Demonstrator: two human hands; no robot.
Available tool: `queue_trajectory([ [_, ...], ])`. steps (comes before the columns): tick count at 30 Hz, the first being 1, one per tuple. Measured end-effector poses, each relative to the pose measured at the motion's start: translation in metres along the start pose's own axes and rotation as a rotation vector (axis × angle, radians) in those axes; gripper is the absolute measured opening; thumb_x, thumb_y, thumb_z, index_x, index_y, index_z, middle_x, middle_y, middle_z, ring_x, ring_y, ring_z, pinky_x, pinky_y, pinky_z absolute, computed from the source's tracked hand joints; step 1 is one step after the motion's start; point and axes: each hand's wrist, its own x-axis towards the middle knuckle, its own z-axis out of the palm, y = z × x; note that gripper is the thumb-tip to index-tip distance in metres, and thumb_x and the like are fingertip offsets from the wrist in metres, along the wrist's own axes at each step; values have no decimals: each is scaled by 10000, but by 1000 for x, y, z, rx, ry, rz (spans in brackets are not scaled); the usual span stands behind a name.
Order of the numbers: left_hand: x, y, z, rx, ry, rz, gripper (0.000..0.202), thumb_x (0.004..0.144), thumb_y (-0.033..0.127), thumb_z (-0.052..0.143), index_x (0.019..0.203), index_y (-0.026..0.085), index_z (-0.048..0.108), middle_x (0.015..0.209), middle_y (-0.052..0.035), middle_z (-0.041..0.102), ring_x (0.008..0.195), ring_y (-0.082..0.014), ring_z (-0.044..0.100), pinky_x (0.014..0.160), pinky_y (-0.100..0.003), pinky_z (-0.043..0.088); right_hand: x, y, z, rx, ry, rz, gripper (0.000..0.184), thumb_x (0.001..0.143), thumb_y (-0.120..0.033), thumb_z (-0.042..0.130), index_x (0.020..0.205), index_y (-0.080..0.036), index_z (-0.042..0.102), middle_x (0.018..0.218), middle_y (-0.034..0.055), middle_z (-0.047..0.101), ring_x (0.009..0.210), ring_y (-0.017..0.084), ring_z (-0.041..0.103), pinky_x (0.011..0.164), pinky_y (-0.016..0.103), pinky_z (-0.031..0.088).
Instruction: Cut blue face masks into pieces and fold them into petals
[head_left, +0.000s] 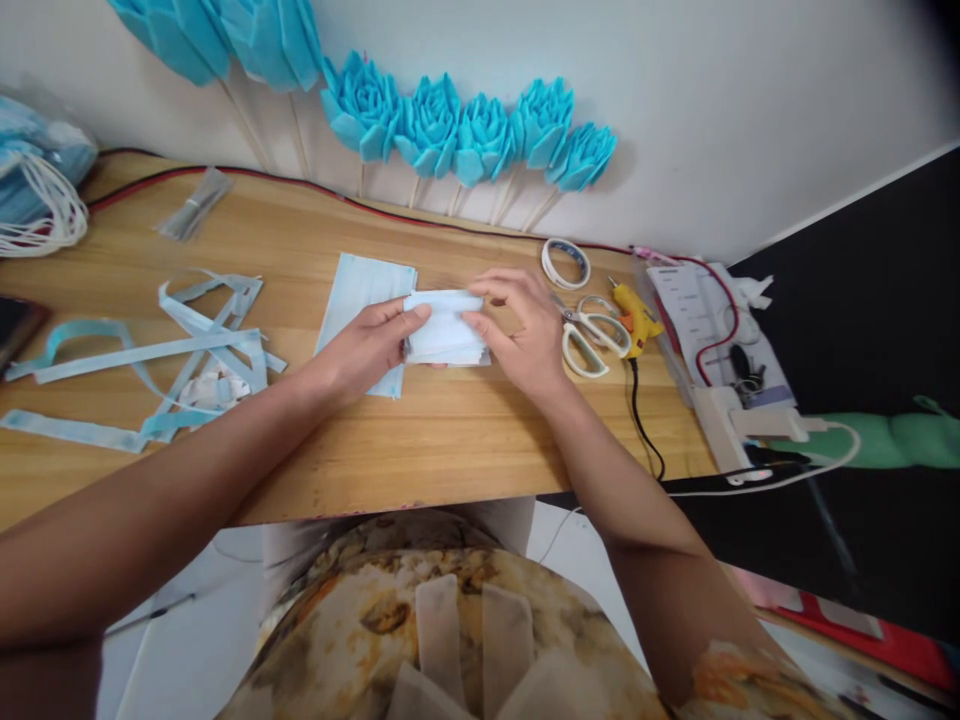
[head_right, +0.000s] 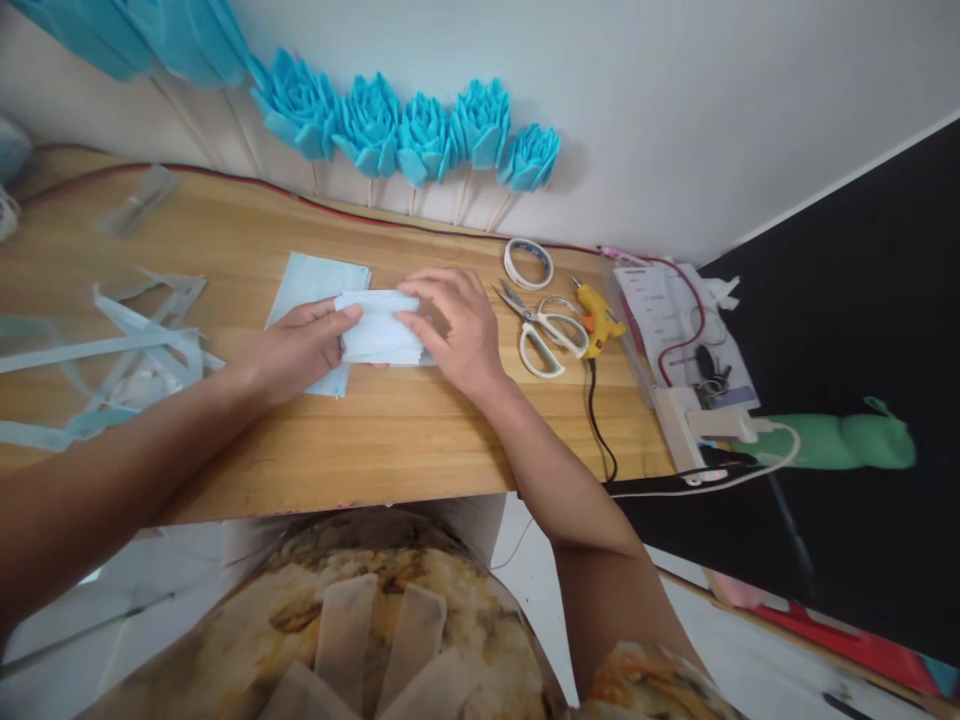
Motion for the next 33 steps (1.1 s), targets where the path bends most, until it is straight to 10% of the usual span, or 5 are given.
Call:
queue_trajectory([
  [25,3,-4,-3,-77,-96,4,579,977,633,530,1172,116,706,1064,-157,777,1124,-323,710,944,-438,596,1,-2,2,-11,93,-137,71,942,-279,662,874,-257,668,1085,27,753,1032,230,685,974,481,521],
  [33,5,5,-11,-87,251,66,86,857,224,710,926,174,705,902,-51,768,991,-245,752,840,-364,642,3,34,-19,502,182,204,398,911,-671,579,1003,-285,554,903,25,664,867,223,694,781,450,606],
])
